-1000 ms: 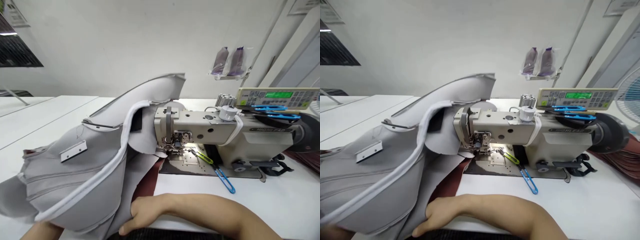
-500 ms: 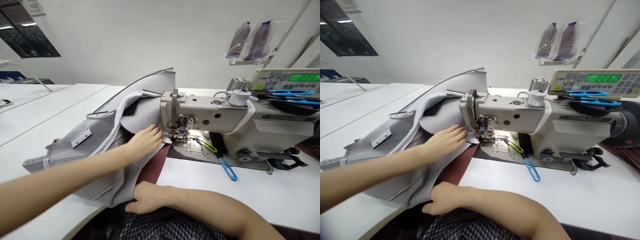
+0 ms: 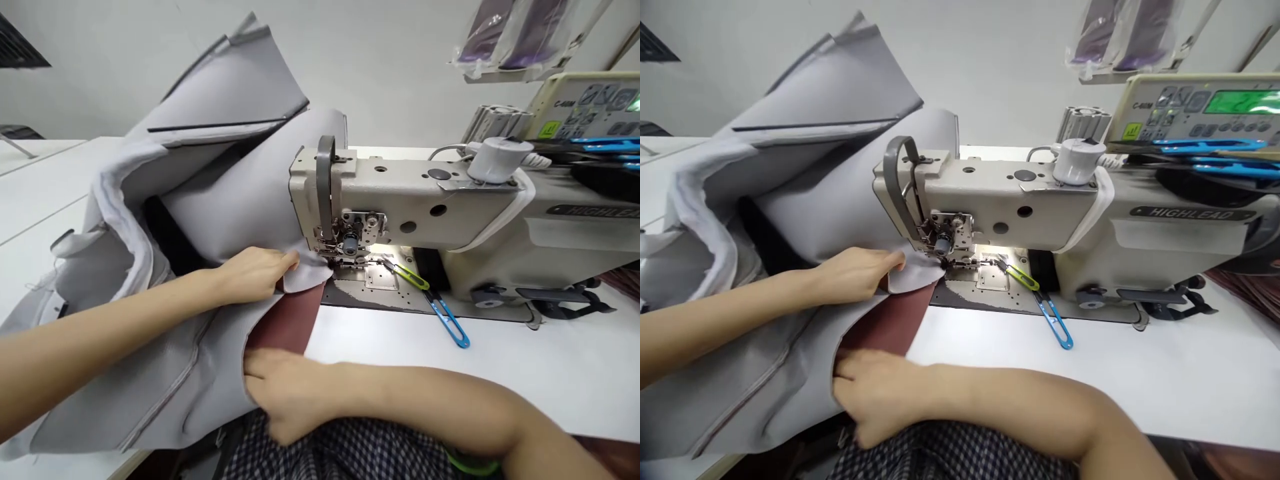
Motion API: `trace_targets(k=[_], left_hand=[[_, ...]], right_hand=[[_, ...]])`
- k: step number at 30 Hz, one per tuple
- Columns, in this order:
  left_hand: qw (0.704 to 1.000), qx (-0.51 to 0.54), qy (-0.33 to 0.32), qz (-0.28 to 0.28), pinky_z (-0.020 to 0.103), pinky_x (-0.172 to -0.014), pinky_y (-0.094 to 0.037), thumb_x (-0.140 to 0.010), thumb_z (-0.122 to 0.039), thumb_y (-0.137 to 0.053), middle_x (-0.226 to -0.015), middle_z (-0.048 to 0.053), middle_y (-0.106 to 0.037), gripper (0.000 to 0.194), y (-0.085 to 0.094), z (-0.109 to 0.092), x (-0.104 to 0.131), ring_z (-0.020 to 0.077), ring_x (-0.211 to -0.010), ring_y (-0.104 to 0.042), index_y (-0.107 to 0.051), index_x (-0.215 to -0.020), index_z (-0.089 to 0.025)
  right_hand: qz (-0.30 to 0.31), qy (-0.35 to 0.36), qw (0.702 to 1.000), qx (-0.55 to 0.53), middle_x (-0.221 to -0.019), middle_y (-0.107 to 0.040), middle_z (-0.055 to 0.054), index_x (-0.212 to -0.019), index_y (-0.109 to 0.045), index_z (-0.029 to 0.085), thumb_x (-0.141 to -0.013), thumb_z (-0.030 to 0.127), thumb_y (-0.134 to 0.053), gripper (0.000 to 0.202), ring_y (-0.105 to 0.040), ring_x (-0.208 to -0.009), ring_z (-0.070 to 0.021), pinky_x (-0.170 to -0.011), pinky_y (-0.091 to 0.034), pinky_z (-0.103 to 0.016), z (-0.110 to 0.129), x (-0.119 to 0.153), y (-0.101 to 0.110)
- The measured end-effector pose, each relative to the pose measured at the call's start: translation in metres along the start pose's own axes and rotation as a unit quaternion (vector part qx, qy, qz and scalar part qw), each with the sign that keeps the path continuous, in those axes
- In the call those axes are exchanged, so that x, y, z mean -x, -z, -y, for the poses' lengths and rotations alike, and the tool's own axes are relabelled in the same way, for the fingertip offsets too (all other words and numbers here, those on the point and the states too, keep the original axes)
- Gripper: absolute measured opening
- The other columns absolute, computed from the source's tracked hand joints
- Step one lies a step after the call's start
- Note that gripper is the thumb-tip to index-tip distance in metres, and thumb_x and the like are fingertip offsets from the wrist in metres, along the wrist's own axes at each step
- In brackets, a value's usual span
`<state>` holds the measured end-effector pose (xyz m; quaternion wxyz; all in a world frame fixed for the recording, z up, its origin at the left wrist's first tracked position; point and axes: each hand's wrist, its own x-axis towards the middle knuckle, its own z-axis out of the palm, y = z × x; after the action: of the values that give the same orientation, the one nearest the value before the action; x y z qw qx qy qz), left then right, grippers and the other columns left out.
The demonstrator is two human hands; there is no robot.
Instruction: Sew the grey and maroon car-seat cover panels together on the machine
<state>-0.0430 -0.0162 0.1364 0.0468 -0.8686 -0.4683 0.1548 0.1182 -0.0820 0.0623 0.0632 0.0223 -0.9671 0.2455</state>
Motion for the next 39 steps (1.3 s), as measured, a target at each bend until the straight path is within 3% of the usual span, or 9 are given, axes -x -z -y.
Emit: trace_targets(k=[2, 4, 10, 15, 17, 22, 27, 32, 39], left_hand=[[0.999, 0.021, -0.001, -0.025, 0.030, -0.066, -0.045, -0.075, -0.012, -0.048, -0.099, 0.006, -0.070, 0.041, 0.007, -0.001, -0.007, 0.0230, -0.086, -0.068, -0.055, -0.115, -0.017], [0.999, 0.012, -0.005, -0.032, 0.031, -0.069, -0.046, -0.077, -0.018, -0.052, -0.105, 0.006, -0.069, 0.042, 0.010, -0.005, -0.014, 0.0244, -0.092, -0.067, -0.056, -0.118, -0.020], [0.987, -0.090, -0.114, -0.071, 0.035, -0.078, -0.048, -0.086, -0.009, -0.054, -0.101, 0.011, -0.067, 0.028, -0.005, -0.007, -0.022, 0.0248, -0.094, -0.062, -0.064, -0.111, -0.015], [0.977, -0.091, -0.155, -0.119, 0.033, -0.067, -0.046, -0.090, -0.007, -0.045, -0.080, 0.008, -0.064, 0.022, -0.014, 0.000, -0.025, 0.0207, -0.072, -0.057, -0.063, -0.081, -0.016], [0.975, -0.041, -0.182, -0.118, 0.031, -0.069, -0.046, -0.090, -0.008, -0.043, -0.081, 0.007, -0.065, 0.024, -0.018, 0.000, -0.029, 0.0194, -0.075, -0.059, -0.064, -0.084, -0.017], [0.993, -0.018, -0.090, -0.067, 0.031, -0.055, -0.037, -0.086, -0.023, -0.051, -0.075, 0.004, -0.066, 0.038, -0.024, -0.011, -0.036, 0.0205, -0.064, -0.060, -0.062, -0.122, -0.022], [0.996, -0.067, -0.049, 0.018, 0.031, -0.049, -0.026, -0.094, -0.019, -0.044, -0.071, 0.007, -0.067, 0.030, -0.014, -0.031, -0.042, 0.0203, -0.059, -0.061, -0.065, -0.115, -0.019], [0.994, -0.081, -0.028, 0.068, 0.031, -0.049, -0.026, -0.091, -0.009, -0.042, -0.079, 0.009, -0.069, 0.035, -0.005, -0.038, -0.048, 0.0235, -0.064, -0.065, -0.066, -0.114, -0.019], [0.995, -0.080, -0.011, 0.057, 0.030, -0.051, -0.030, -0.094, -0.026, -0.049, -0.076, 0.006, -0.069, 0.024, 0.000, -0.037, -0.053, 0.0231, -0.066, -0.064, -0.070, -0.106, -0.025]], right_hand=[[-0.089, -0.010, 0.994, 0.069, -0.143, -0.052, -0.020, -0.129, -0.057, 0.003, -0.077, 0.017, -0.066, 0.055, -0.041, -0.137, -0.0330, -0.115, -0.036, -0.046, -0.022, 0.021, 0.010], [-0.122, -0.063, 0.986, 0.096, -0.137, -0.057, -0.019, -0.131, -0.056, 0.002, -0.086, 0.017, -0.058, 0.047, -0.045, -0.134, -0.0297, -0.116, -0.035, -0.044, -0.041, 0.035, 0.016], [-0.070, -0.088, 0.990, 0.084, -0.152, -0.039, -0.024, -0.142, -0.043, -0.001, -0.085, 0.035, -0.063, 0.070, -0.032, -0.144, -0.0340, -0.120, -0.026, -0.049, -0.048, 0.037, 0.015], [-0.107, -0.073, 0.982, 0.136, -0.133, -0.062, -0.014, -0.135, -0.052, 0.006, -0.103, 0.017, -0.035, 0.038, -0.048, -0.131, -0.0261, -0.109, -0.040, -0.046, -0.065, 0.026, 0.015], [-0.118, -0.089, 0.978, 0.145, -0.131, -0.063, -0.013, -0.132, -0.055, 0.008, -0.103, 0.014, -0.033, 0.036, -0.051, -0.127, -0.0254, -0.106, -0.044, -0.044, -0.071, 0.025, 0.012], [-0.082, -0.111, 0.985, 0.106, -0.136, -0.060, -0.015, -0.130, -0.058, 0.003, -0.096, 0.019, -0.050, 0.038, -0.049, -0.132, -0.0270, -0.118, -0.033, -0.042, -0.059, 0.047, 0.005], [-0.091, -0.101, 0.983, 0.120, -0.146, -0.051, -0.013, -0.136, -0.055, 0.004, -0.101, 0.021, -0.041, 0.042, -0.044, -0.138, -0.0279, -0.119, -0.032, -0.045, -0.053, 0.077, 0.001], [-0.110, -0.103, 0.975, 0.163, -0.145, -0.052, -0.012, -0.136, -0.056, 0.005, -0.103, 0.019, -0.036, 0.041, -0.043, -0.138, -0.0279, -0.117, -0.035, -0.045, -0.051, 0.077, -0.003], [-0.113, -0.115, 0.972, 0.173, -0.140, -0.057, -0.014, -0.132, -0.058, 0.001, -0.100, 0.016, -0.039, 0.040, -0.050, -0.132, -0.0295, -0.112, -0.040, -0.047, -0.046, 0.075, 0.000]])
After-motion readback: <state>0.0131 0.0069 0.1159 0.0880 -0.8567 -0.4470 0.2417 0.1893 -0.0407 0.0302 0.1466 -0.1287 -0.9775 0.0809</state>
